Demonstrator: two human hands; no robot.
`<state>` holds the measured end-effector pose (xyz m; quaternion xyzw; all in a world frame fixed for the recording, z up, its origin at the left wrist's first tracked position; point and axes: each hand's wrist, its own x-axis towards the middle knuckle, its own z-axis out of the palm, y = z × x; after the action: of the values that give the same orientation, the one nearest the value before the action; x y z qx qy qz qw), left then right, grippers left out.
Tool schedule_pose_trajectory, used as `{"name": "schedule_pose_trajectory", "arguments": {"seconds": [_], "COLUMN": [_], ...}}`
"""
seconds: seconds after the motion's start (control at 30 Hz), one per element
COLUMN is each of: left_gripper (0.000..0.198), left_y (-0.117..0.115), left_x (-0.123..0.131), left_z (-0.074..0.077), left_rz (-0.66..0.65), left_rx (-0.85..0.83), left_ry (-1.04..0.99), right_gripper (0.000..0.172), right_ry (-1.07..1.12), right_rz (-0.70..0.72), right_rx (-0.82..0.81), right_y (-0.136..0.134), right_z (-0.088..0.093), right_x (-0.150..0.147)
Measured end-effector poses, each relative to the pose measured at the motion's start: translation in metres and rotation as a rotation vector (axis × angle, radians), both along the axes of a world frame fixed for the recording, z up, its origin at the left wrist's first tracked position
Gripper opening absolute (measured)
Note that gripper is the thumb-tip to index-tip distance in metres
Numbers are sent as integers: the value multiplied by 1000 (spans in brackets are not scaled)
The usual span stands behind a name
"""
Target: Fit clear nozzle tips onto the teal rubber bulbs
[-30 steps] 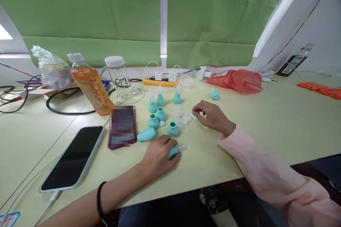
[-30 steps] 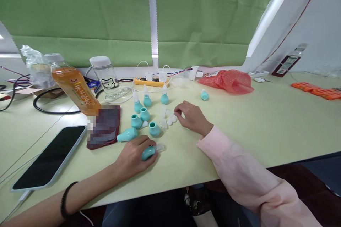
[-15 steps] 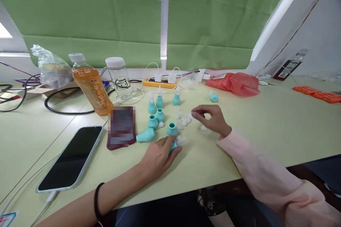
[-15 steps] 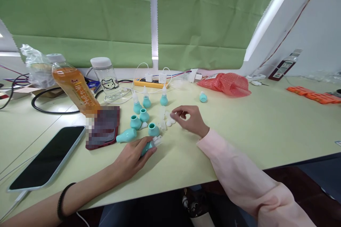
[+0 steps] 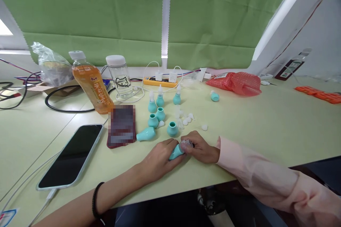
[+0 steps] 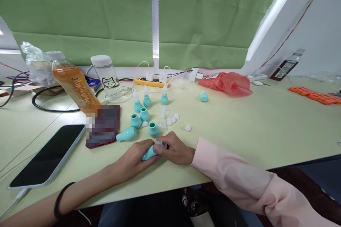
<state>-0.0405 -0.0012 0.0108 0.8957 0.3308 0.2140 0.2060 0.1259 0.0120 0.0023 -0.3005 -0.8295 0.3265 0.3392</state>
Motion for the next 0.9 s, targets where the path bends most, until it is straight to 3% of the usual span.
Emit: {"name": "schedule_pose_trajectory", "arguments": {"seconds": [0.27, 0.37, 0.43, 0.5, 0.57, 0.63, 0.7, 0.8, 0.9], "left_gripper": [16, 16, 16, 16, 17, 21, 25, 28, 23], "left_y": [1, 0, -1, -2, -2, -2, -1, 2, 4], "left_x": [-3, -3, -4, -4, -5, -6, -5, -4, -4], "left_z": [1, 4, 7, 9, 10, 9, 7, 3, -1], "left_rz": [-112, -172, -202, -199, -159, -82, 7, 104, 121], "left_rx": [-26, 71, 121, 135, 157, 196, 222, 240, 286], "left_ry": [3, 44, 72, 64, 36, 23, 44, 86, 63], "right_gripper": [39, 40, 39, 38, 38, 36, 32, 28, 25], "right_ry": [159, 273, 370, 456, 484, 368, 139, -257, -516], "right_rz": [126, 154, 149, 38, -199, -461, -656, -811, -821], "right_rx": [-547, -791, -854, -717, -404, -48, 160, 171, 108], "right_y": [6, 14, 22, 31, 40, 49, 58, 74, 85], "right_z": [4, 6, 10, 18, 27, 31, 30, 20, 8], "right_x": [-4, 1, 9, 21, 34, 46, 57, 70, 78]}}
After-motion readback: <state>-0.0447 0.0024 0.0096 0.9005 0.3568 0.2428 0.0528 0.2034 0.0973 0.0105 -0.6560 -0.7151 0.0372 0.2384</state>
